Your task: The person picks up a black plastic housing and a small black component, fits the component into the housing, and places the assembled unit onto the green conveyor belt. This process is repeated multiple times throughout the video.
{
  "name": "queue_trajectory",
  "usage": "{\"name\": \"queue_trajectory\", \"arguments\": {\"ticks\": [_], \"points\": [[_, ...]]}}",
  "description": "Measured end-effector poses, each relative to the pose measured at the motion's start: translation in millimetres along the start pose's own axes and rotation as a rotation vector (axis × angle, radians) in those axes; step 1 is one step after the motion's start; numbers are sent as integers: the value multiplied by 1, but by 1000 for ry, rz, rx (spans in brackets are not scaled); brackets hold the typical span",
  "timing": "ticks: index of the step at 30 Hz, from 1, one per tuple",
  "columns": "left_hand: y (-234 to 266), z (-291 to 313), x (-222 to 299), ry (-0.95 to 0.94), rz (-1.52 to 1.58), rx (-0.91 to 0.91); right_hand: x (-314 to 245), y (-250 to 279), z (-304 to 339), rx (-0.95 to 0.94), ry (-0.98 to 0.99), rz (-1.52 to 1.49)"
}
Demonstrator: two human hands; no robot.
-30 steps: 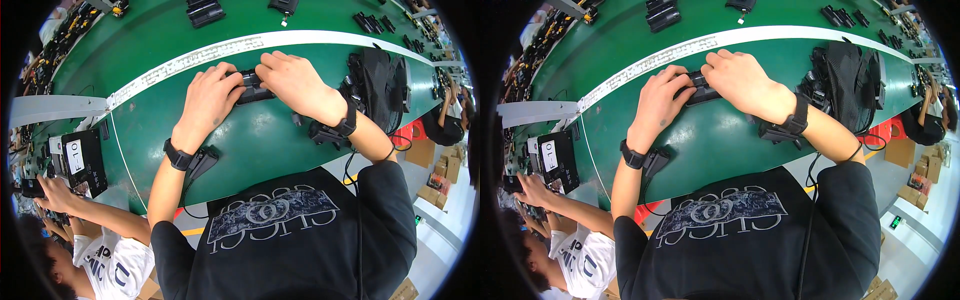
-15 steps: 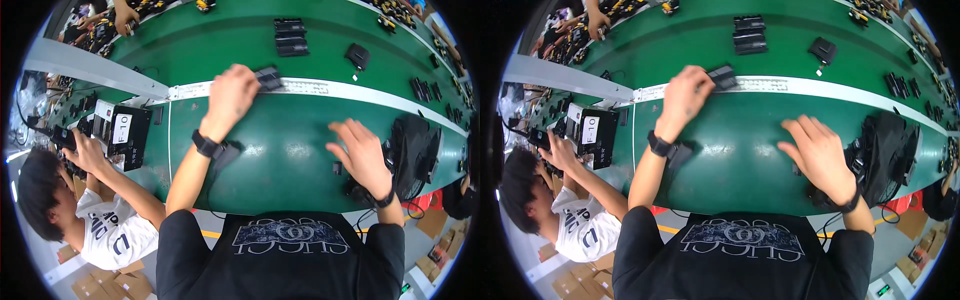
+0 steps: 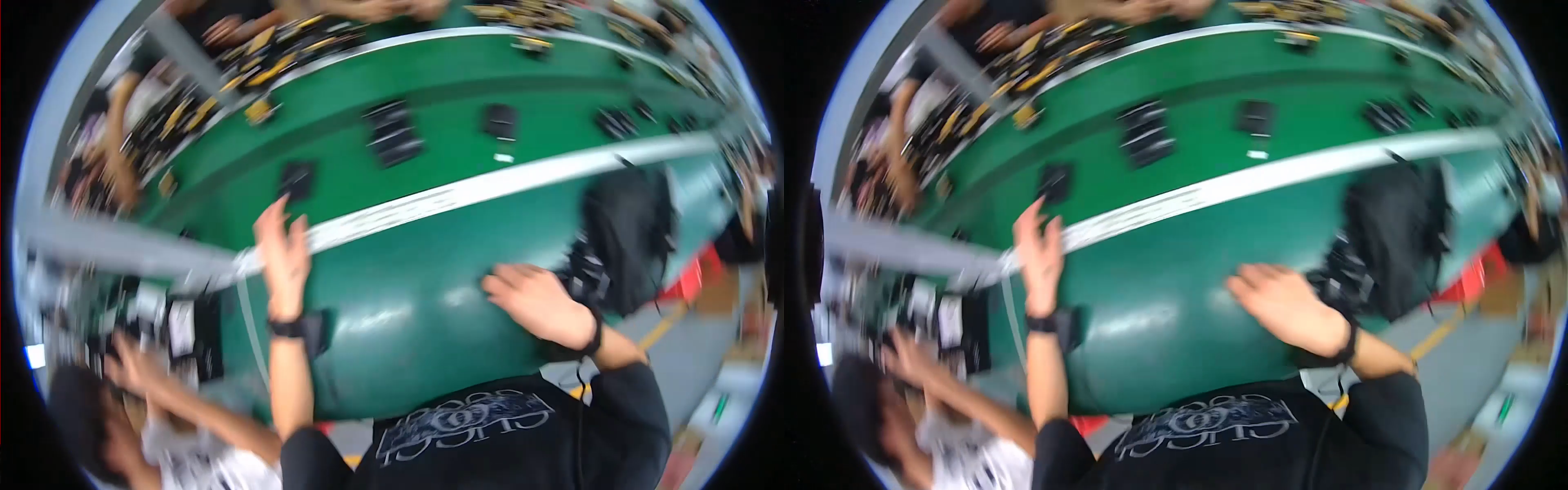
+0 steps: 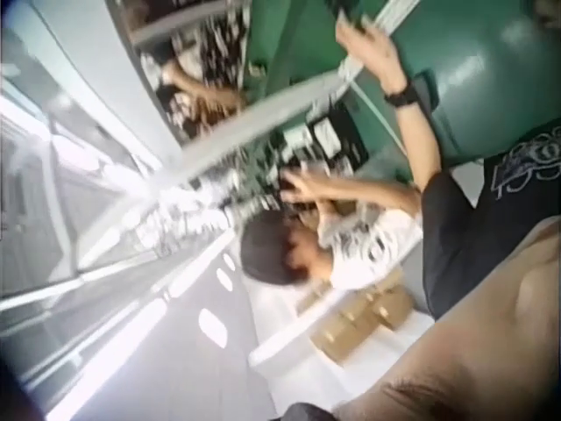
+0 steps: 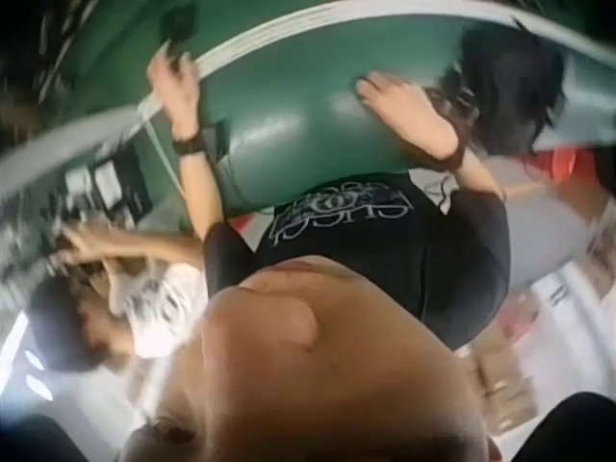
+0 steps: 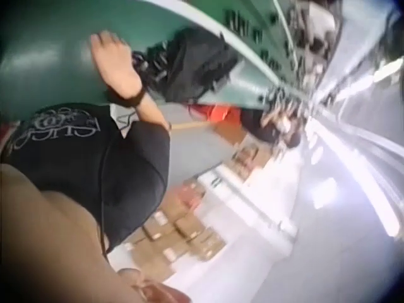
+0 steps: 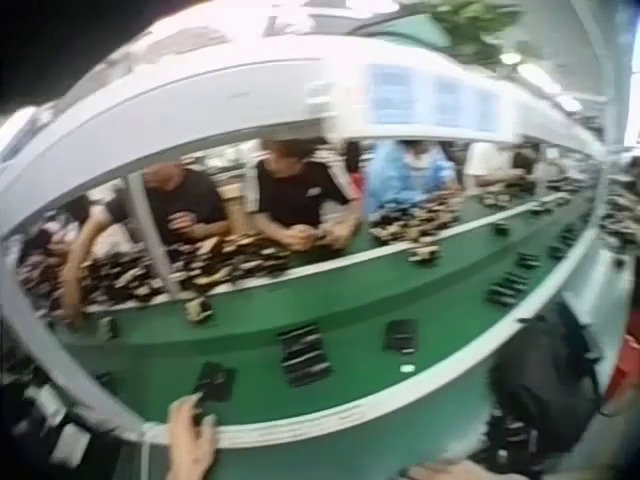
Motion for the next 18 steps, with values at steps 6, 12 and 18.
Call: {"name": "queue_trajectory", "arguments": {"ticks": [6, 12, 18], "points": [[14, 12, -21, 70, 38, -135, -16, 16, -13, 136, -83, -30], [-1, 5, -28, -151, -226, -121, -10, 43, 84, 281, -424, 17], [4, 6, -14, 90, -59, -280, -30, -1, 126, 168, -732, -13]]}}
Point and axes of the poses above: each hand's wrist, its own z-axis away from the middle knuckle, its own y-axis out of the back of the hand, x = y × z, the point moved 3 cm from there along -z, towards the middle knuckle, and after that the axes turned 10 degrees about z, right-handed, at the moved point
